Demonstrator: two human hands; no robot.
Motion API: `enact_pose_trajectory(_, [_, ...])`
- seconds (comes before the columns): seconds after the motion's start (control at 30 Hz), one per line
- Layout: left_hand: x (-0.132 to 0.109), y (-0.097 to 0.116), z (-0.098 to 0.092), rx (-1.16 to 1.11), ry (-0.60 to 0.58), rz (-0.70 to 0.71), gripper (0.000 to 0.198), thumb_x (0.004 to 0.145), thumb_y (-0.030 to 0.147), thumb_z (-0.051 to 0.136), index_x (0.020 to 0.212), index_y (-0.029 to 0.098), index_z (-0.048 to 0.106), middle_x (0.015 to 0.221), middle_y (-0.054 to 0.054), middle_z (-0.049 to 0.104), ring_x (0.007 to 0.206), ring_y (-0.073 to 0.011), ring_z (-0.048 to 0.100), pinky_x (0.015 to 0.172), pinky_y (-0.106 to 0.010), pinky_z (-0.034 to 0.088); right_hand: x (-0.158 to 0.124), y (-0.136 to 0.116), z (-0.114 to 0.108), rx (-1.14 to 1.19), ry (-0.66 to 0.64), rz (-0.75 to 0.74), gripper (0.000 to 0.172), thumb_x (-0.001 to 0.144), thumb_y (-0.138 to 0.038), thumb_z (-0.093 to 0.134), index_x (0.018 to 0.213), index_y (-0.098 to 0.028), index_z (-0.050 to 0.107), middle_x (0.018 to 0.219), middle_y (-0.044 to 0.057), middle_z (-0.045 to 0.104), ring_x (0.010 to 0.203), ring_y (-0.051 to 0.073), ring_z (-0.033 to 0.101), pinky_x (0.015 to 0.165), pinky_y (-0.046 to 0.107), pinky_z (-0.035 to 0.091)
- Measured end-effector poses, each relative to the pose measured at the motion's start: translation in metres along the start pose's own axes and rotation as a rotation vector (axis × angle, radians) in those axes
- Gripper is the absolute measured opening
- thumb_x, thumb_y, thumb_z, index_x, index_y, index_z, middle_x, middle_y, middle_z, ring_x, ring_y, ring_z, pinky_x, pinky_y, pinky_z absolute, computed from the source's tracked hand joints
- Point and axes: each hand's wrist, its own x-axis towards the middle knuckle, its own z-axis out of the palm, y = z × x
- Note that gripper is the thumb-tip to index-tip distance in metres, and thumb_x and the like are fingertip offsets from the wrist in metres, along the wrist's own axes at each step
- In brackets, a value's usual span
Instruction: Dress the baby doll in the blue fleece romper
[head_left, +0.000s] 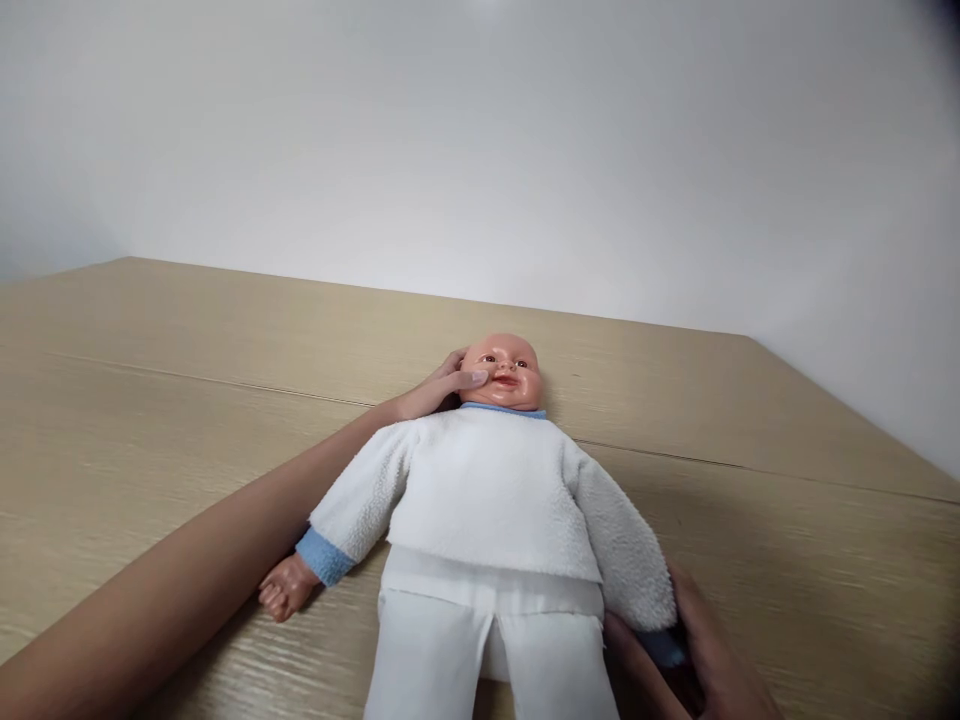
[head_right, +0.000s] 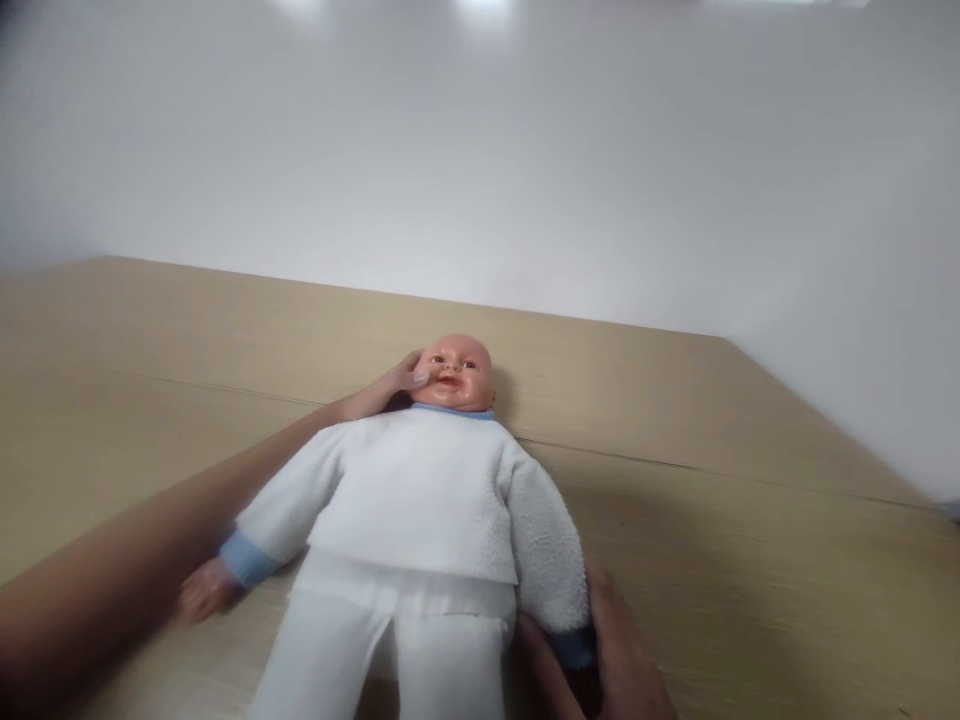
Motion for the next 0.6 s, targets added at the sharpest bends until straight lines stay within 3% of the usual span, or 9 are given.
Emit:
enact_pose_trajectory(0.17, [-0.004,0.004,0.001,0.000,0.020,0.022,0.090,0.083,0.048,0.091,0.156,0.023,0.047,0.165,-0.018,0.054,0.159,-0.0408,0.045,0.135,-0.056,0.031,-0.004,-0.009,0.002,-0.002,0.011,0.030,0.080,0.097,-0.066,0.063,0.167,-0.032,0.046,0.161,0.012,0.064,0.143,0.037,0.066,0.109,0.047,0.064])
enact_pose_trajectory(0.3, [-0.007,0.007,-0.002,0.001,0.011,0.014,0.096,0.078,0.053,0.096,0.155,0.021,0.049,0.166,-0.021,0.053,0.159,-0.0439,0.045,0.133,-0.056,0.034,-0.005,-0.011,0.001,-0.001,0.029,0.021,0.079,0.097,-0.065,0.065,0.166,-0.030,0.048,0.160,0.013,0.065,0.143,0.036,0.066,0.113,0.044,0.062])
enact_pose_trajectory(0.47, [-0.010,0.005,-0.005,0.000,-0.025,0.024,0.088,0.085,0.051,0.092,0.156,0.022,0.048,0.165,-0.019,0.055,0.157,-0.0394,0.049,0.133,-0.054,0.034,-0.005,-0.009,-0.001,-0.003,0.039,-0.021,0.077,0.098,-0.062,0.066,0.165,-0.027,0.048,0.159,0.014,0.065,0.143,0.035,0.066,0.115,0.043,0.059])
enact_pose_trajectory(0.6, [-0.013,0.012,-0.004,0.027,-0.040,0.006,0.083,0.089,0.066,0.081,0.155,0.025,0.048,0.165,-0.017,0.055,0.151,-0.0363,0.055,0.128,-0.054,0.041,-0.003,-0.012,-0.003,0.063,0.047,0.043,0.081,0.098,-0.063,0.066,0.167,-0.029,0.044,0.165,0.013,0.059,0.149,0.037,0.060,0.122,0.051,0.054])
